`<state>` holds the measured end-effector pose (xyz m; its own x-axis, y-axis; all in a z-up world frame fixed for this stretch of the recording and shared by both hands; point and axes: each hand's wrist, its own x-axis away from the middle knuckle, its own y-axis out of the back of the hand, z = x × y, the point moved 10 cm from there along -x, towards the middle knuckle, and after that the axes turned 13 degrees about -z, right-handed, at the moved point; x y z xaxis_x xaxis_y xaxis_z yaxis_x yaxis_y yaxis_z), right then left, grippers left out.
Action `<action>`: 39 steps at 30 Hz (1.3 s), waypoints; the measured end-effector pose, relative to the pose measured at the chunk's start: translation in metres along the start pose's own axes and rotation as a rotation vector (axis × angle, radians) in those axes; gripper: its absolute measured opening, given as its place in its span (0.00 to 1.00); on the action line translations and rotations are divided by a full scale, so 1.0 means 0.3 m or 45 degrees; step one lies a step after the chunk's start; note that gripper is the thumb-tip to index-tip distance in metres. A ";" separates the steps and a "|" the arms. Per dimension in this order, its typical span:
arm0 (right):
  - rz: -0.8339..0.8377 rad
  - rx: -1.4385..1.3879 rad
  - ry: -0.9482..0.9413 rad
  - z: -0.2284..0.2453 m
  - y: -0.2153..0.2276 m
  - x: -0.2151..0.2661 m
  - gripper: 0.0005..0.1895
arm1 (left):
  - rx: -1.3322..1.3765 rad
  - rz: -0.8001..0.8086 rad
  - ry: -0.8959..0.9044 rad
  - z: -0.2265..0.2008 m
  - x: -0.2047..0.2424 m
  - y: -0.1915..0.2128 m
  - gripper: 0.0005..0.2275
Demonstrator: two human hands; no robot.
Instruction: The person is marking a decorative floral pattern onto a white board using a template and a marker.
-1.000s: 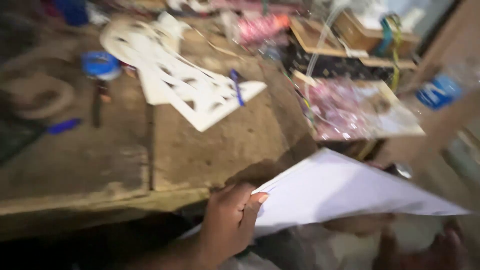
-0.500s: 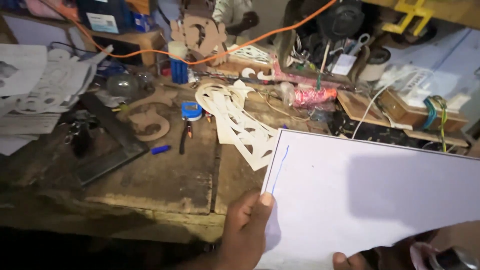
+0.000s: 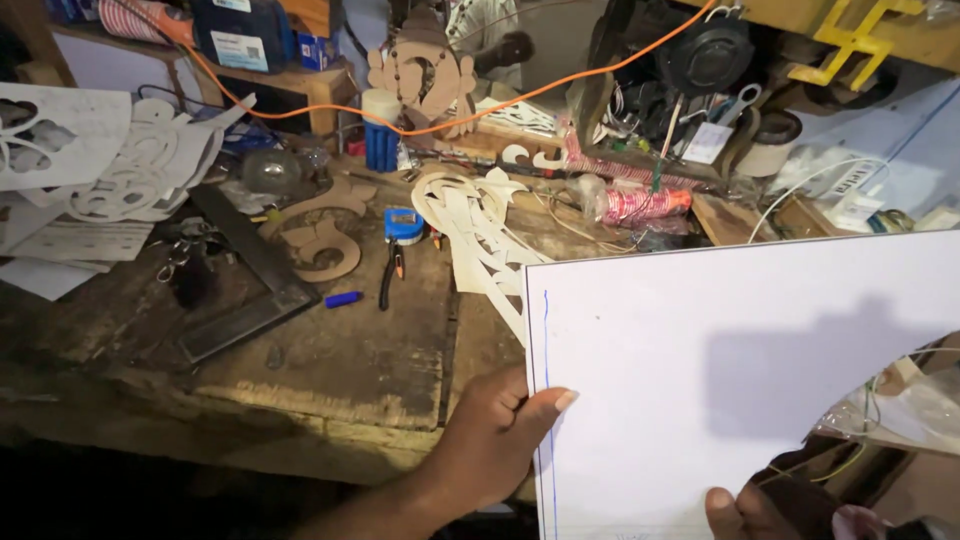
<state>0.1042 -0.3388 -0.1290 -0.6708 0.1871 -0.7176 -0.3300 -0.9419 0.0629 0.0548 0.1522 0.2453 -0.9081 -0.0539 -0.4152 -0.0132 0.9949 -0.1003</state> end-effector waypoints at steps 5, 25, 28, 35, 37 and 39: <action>-0.241 -0.380 -0.638 0.478 -0.326 -0.304 0.19 | -0.048 0.146 0.021 -0.003 0.012 -0.024 0.08; 0.001 0.586 -0.838 0.555 -0.336 -0.350 0.25 | -0.294 -0.208 -0.385 -0.307 -0.049 0.235 0.40; 0.020 0.249 -0.681 0.737 -0.405 -0.504 0.25 | -0.752 -0.399 -1.086 -0.540 0.002 0.236 0.34; 0.543 0.380 -0.337 0.789 -0.508 -0.527 0.37 | -1.507 0.106 -0.256 -0.351 -0.087 0.201 0.39; 0.443 0.453 -0.334 0.463 -0.416 -0.427 0.35 | -1.475 0.199 -0.032 -0.250 -0.047 0.225 0.34; 0.336 0.531 -0.344 0.315 -0.329 -0.352 0.33 | -1.435 0.305 0.193 -0.099 0.010 0.260 0.29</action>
<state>0.1448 -0.2392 0.0060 -0.8945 0.0765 -0.4406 -0.3257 -0.7865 0.5247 0.0386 0.2323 0.2631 -0.9775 0.0812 -0.1946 -0.1300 0.4945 0.8594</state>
